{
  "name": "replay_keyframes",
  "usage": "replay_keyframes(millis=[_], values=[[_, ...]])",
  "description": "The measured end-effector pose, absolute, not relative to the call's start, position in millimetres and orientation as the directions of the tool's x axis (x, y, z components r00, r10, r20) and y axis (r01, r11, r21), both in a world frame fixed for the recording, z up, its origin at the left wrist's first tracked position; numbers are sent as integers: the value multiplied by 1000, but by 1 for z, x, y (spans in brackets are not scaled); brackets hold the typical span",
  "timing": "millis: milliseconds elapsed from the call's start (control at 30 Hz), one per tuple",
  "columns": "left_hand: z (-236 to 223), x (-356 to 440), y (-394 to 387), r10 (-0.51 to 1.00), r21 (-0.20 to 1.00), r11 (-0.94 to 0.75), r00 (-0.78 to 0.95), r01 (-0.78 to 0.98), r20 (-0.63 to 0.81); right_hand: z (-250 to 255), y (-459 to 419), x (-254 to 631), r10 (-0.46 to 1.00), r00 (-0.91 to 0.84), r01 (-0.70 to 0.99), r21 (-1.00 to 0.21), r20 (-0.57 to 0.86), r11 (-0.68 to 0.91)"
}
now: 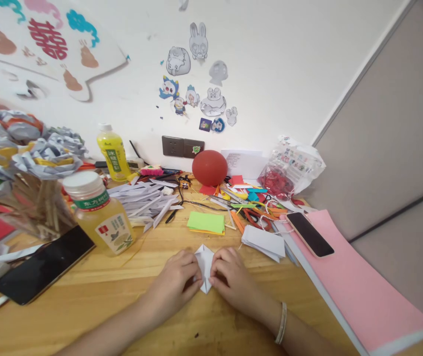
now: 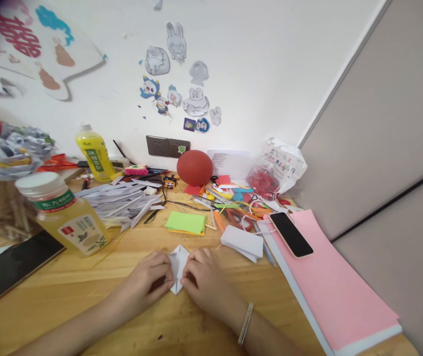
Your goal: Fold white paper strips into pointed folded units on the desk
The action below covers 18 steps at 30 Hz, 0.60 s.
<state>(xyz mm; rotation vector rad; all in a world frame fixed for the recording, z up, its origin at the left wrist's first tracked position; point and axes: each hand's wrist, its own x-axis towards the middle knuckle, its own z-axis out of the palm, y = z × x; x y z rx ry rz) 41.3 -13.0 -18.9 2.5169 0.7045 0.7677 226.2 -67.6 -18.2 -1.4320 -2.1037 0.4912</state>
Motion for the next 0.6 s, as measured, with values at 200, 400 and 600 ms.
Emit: replay_keyframes(millis=[200, 400, 600], values=[[-21, 42, -9, 587, 545, -754, 748, 366, 310, -22, -66, 227, 932, -286, 736, -571, 224, 363], [-17, 36, -1, 461, 622, -751, 850, 223, 253, -20, -63, 235, 899, -381, 672, -604, 214, 428], [-15, 40, -7, 550, 593, -731, 806, 337, 220, -18, -64, 228, 929, -308, 726, -581, 205, 369]])
